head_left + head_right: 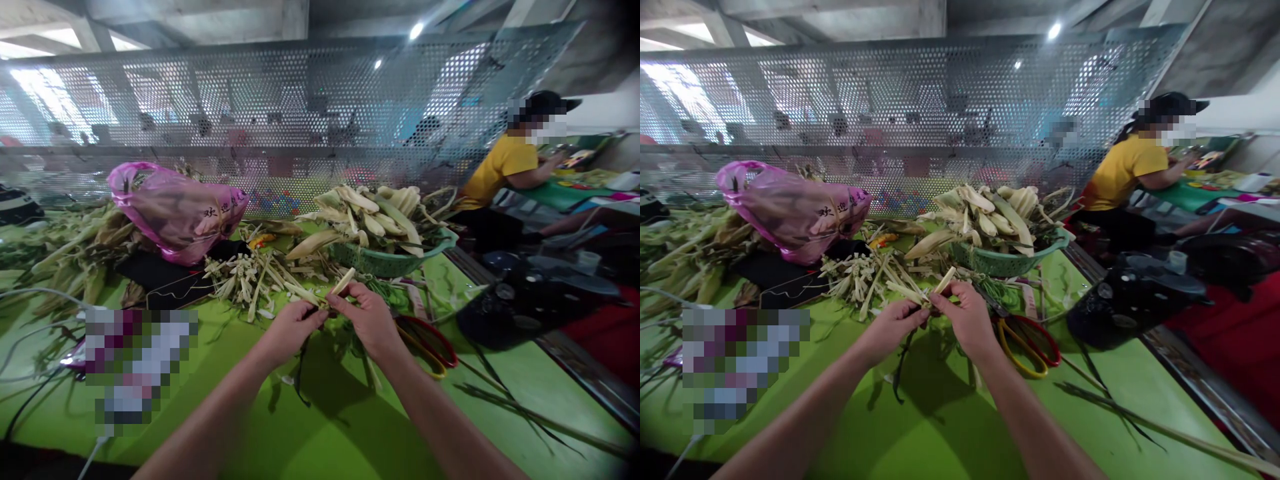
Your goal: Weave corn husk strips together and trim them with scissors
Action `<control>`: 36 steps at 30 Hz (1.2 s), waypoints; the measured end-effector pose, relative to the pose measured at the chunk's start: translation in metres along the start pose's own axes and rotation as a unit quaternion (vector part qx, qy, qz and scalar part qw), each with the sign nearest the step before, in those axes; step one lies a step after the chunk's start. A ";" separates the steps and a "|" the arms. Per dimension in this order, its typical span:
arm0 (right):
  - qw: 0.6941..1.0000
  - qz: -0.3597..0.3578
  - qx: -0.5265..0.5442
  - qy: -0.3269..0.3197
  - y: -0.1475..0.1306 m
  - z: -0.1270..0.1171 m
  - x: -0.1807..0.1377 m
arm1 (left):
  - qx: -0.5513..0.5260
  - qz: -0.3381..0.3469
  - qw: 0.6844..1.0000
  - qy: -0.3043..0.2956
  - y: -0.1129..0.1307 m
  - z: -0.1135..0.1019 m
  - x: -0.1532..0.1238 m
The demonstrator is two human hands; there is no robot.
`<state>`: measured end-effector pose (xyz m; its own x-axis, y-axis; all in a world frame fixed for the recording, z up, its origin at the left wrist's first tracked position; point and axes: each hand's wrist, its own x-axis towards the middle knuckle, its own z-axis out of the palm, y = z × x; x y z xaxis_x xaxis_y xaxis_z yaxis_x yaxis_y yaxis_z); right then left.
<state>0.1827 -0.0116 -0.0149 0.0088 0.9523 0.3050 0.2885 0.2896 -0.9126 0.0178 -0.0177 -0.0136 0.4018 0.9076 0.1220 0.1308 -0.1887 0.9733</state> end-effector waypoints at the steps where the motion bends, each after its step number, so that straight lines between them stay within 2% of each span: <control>1: 1.000 -0.001 -0.004 0.013 0.001 0.000 0.000 | 0.006 0.001 1.000 -0.009 0.000 0.000 0.000; 4: 0.999 0.000 0.007 0.036 0.004 0.001 0.001 | 0.033 0.014 0.999 -0.025 0.000 0.001 -0.001; 9: 0.997 0.030 0.071 0.015 0.008 0.002 0.002 | 0.056 0.066 0.996 -0.026 0.000 0.004 -0.003; 13: 0.995 0.040 0.092 -0.003 0.004 0.000 0.003 | 0.027 0.034 0.999 -0.017 0.000 0.006 -0.003; 17: 0.997 0.035 0.069 -0.002 -0.002 -0.006 0.004 | -0.074 -0.016 0.996 0.036 0.002 0.007 0.000; 20: 0.997 0.033 0.064 -0.026 -0.006 -0.009 0.004 | -0.123 -0.051 0.989 0.067 0.003 0.006 0.002; 23: 0.998 0.020 0.011 -0.052 -0.008 -0.008 0.003 | -0.150 -0.048 0.984 0.083 0.002 0.006 0.004; 26: 0.997 -0.002 -0.070 -0.043 -0.007 -0.006 0.001 | -0.157 -0.042 0.982 0.099 0.000 0.006 0.003; 30: 0.995 -0.014 -0.088 -0.048 -0.003 -0.004 0.000 | -0.148 -0.049 0.983 0.100 -0.002 0.006 0.002; 36: 0.996 -0.011 -0.087 -0.021 -0.005 -0.002 0.000 | -0.180 -0.055 0.979 0.074 -0.001 0.001 0.002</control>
<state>0.1830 -0.0136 -0.0101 -0.0377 0.9501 0.3097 0.4503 0.2928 -0.8435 0.0196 -0.0165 -0.0150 0.2640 0.9644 0.0132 -0.1729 0.0339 0.9844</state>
